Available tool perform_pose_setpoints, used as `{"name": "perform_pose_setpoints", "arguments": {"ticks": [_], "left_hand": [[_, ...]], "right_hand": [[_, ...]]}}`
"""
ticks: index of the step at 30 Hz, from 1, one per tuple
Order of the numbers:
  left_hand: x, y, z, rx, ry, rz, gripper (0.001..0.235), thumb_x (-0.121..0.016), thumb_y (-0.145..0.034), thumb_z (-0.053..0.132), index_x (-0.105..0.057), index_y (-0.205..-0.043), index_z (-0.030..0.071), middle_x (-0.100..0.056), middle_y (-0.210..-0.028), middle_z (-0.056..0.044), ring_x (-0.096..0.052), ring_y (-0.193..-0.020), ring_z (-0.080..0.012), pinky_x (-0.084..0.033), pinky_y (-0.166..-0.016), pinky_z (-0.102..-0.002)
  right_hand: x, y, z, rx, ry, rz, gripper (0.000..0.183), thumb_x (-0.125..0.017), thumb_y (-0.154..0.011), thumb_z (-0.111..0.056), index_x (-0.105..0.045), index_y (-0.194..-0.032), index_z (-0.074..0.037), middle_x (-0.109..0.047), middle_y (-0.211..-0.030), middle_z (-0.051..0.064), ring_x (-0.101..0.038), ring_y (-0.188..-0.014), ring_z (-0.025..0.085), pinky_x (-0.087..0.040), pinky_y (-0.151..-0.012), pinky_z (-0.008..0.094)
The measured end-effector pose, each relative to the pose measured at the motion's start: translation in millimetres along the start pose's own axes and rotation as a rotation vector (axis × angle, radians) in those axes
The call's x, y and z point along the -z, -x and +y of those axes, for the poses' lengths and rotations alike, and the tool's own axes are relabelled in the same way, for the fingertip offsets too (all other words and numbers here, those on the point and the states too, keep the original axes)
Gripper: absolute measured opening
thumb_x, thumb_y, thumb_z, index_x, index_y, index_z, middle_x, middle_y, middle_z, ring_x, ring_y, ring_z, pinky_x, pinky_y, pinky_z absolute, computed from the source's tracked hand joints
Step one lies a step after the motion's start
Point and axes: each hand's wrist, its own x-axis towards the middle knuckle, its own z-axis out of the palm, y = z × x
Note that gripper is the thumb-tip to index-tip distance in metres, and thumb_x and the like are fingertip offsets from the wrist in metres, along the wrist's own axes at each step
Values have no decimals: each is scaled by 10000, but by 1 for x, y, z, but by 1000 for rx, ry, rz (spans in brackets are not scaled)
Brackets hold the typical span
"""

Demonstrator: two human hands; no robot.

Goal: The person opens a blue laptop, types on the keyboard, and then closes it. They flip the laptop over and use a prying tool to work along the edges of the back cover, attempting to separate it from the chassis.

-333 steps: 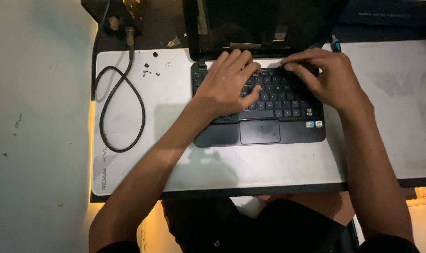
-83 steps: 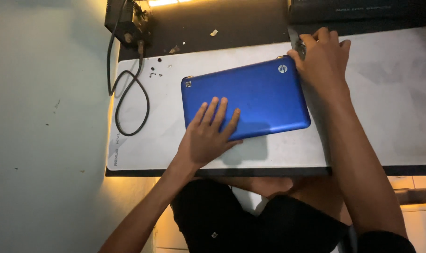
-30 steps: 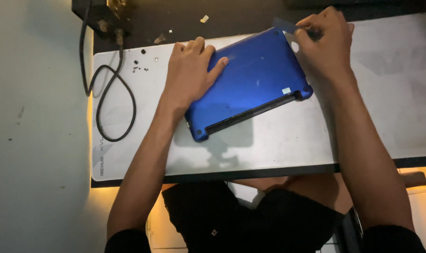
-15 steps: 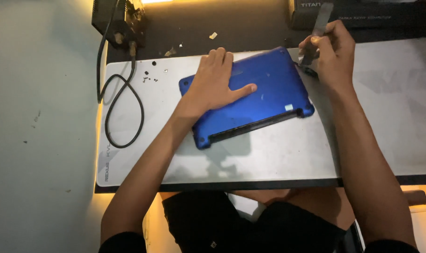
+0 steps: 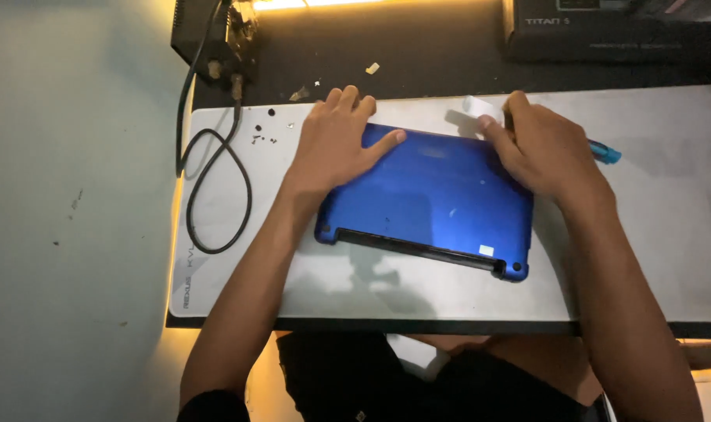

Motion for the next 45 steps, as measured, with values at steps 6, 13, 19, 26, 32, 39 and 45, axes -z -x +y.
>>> {"name": "perform_pose_setpoints", "arguments": {"ticks": [6,13,19,26,32,39,45], "left_hand": [[-18,4,19,97,-44,-88,780,-533,-1122,843,-726,-1339,119,-680,-1341,-136,-599,-1255,-350,-488,-1020,-537],[15,-4,24,200,162,-178,815,-531,-1055,900,-672,-1206,112,-676,-1244,-129,-579,-1236,-359,-423,-1106,-545],[49,-4,23,161,559,218,446,-745,-1090,570,-601,-1028,153,-535,-1113,-37,-569,-1104,-237,-559,-919,-416],[35,-12,1,349,1271,558,447,-848,-1065,464,-644,-1318,156,-642,-1322,-12,-656,-1319,-166,-475,-1227,-324],[75,2,7,459,1237,290,454,-975,-855,522,-666,-980,214,-668,-872,59,-642,-827,-95,-550,-789,-290],[62,-1,10,327,1293,338,410,-1037,-865,358,-693,-1030,209,-696,-967,117,-671,-912,-42,-563,-883,-228],[57,-1,8,318,1287,304,416,-981,-911,393,-624,-1027,213,-649,-908,104,-648,-841,-57,-586,-805,-253]], "right_hand": [[1,11,-19,-62,132,-72,967,-828,-841,-973,-593,-1140,-84,-703,-1112,133,-651,-944,331,-524,-798,509],[10,4,-22,-186,-60,-195,990,-960,-663,-862,-486,-1146,-140,-686,-1015,78,-642,-875,281,-461,-741,470],[30,19,-11,-26,-155,84,916,-1070,-672,-683,-539,-1189,-144,-724,-1078,63,-668,-948,264,-491,-796,462],[62,-20,1,291,70,401,1005,-1140,-679,-683,-582,-1236,-60,-762,-1168,169,-702,-964,312,-547,-761,469],[135,-8,-101,-201,85,-77,792,-915,-886,-724,-583,-1281,-123,-650,-1084,118,-614,-913,304,-466,-741,492],[111,-27,-81,210,-786,-155,194,-350,-1120,-404,-363,-1046,-225,-271,-975,-39,-249,-853,160,-254,-804,403],[88,-28,-94,501,-828,70,91,-704,-1238,-105,-631,-1287,-80,-736,-1125,80,-734,-951,177,-666,-795,330]]}}
